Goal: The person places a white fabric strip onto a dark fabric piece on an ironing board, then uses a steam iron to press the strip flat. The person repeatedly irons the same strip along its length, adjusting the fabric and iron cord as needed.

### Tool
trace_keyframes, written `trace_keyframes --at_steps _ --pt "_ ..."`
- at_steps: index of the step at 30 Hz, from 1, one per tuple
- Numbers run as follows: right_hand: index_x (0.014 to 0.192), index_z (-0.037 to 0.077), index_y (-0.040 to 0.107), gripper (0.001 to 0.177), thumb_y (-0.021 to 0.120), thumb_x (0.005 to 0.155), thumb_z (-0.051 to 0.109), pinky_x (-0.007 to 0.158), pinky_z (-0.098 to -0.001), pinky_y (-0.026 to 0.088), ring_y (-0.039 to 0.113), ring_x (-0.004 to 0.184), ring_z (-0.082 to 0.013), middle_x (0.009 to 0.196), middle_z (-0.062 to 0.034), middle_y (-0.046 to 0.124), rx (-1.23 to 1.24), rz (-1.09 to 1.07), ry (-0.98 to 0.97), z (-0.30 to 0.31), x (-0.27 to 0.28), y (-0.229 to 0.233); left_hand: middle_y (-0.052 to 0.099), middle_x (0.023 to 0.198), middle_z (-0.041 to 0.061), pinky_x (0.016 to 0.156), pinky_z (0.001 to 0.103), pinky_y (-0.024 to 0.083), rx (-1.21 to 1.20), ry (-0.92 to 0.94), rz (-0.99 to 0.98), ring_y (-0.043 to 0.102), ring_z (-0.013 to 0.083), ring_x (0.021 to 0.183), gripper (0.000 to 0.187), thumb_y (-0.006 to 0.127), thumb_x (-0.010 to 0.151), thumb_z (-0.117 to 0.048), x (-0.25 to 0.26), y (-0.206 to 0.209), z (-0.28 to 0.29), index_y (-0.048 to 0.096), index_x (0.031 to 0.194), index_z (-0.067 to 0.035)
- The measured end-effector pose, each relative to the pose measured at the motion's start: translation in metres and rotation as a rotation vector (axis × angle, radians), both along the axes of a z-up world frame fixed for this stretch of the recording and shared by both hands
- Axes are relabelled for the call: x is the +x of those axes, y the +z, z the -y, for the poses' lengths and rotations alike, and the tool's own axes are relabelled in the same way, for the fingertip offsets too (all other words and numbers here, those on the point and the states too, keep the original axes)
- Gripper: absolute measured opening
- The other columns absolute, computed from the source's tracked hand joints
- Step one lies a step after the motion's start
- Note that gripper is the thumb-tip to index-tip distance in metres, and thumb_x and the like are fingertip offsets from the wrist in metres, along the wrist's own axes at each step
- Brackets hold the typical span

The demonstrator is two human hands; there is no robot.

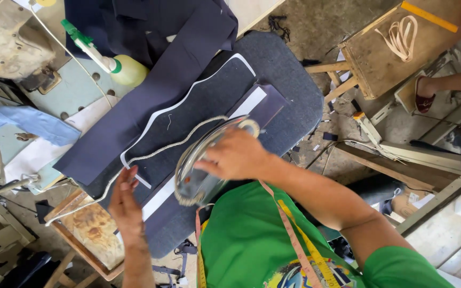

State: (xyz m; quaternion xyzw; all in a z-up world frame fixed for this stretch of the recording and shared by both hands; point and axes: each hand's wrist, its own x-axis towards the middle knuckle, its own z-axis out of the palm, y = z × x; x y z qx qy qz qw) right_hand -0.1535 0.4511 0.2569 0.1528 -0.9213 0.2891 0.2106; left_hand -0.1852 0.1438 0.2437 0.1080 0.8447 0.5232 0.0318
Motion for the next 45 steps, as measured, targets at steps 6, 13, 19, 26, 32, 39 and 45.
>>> trace_keyframes --at_steps 6,13,19,26,32,39,45 --pt "0.058 0.019 0.05 0.052 0.061 0.1 0.048 0.059 -0.0372 0.048 0.055 0.04 -0.0243 0.041 -0.0031 0.046 -0.044 -0.083 0.154 0.046 -0.003 0.016 0.07 0.129 0.03 0.104 0.054 0.052 -0.175 0.029 0.162 0.063 0.0457 0.129 0.065 0.028 0.119 -0.041 -0.029 -0.024 0.044 0.056 0.151 0.008" --pt "0.061 0.017 0.049 0.051 0.066 0.101 0.044 0.058 -0.0376 0.048 0.054 0.045 -0.0248 0.046 -0.0033 0.043 -0.035 -0.093 0.19 0.034 -0.005 0.037 0.063 0.145 0.027 0.099 0.058 0.056 -0.724 -0.165 -0.148 0.062 0.0495 0.129 0.05 0.057 0.105 -0.02 -0.012 -0.172 0.09 0.06 0.151 -0.001" --pt "0.066 0.015 0.056 0.046 0.071 0.1 0.042 0.06 -0.0376 0.052 0.058 0.047 -0.0252 0.048 -0.0031 0.048 -0.039 0.004 0.051 0.039 0.023 0.022 0.037 0.173 0.015 0.116 0.062 0.043 -0.957 -0.262 -0.001 0.038 0.0418 0.155 0.059 0.053 0.105 -0.02 -0.033 -0.188 0.06 0.047 0.164 -0.012" --pt "0.071 0.015 0.065 0.033 0.081 0.092 0.035 0.061 -0.0373 0.056 0.064 0.049 -0.0255 0.05 -0.0034 0.057 -0.053 0.108 -0.078 0.053 0.06 0.0 0.047 0.167 0.006 0.097 0.052 0.057 -1.189 -0.364 -0.069 0.062 0.0309 0.132 0.059 0.05 0.105 -0.028 -0.032 -0.208 0.124 0.046 0.163 -0.017" --pt "0.074 0.013 0.073 0.024 0.086 0.089 0.027 0.065 -0.0398 0.057 0.071 0.059 -0.0298 0.058 -0.0056 0.068 -0.004 0.174 -0.143 0.077 0.079 -0.01 0.058 0.156 0.012 0.115 0.069 0.037 -1.251 -0.128 0.046 0.06 0.0371 0.135 0.063 0.052 0.104 -0.027 -0.042 -0.228 0.24 0.043 0.166 -0.015" --pt "0.074 0.014 0.076 0.026 0.086 0.091 0.03 0.067 -0.0392 0.058 0.071 0.06 -0.0292 0.058 -0.0031 0.07 0.041 0.248 -0.159 0.129 0.076 -0.023 0.072 0.124 0.009 0.111 0.084 0.025 -1.124 0.02 -0.112 0.065 0.0385 0.128 0.046 0.064 0.098 -0.037 -0.072 -0.21 0.299 0.064 0.141 -0.022" --pt "0.069 0.018 0.066 0.039 0.072 0.1 0.041 0.064 -0.0384 0.056 0.068 0.054 -0.0268 0.054 -0.0018 0.064 0.178 0.125 -0.043 0.221 0.033 -0.018 0.077 0.123 0.02 0.099 0.055 0.057 -0.145 -0.266 -0.048 0.073 0.0412 0.112 0.038 0.068 0.102 -0.025 -0.015 -0.035 0.241 0.073 0.135 -0.007"
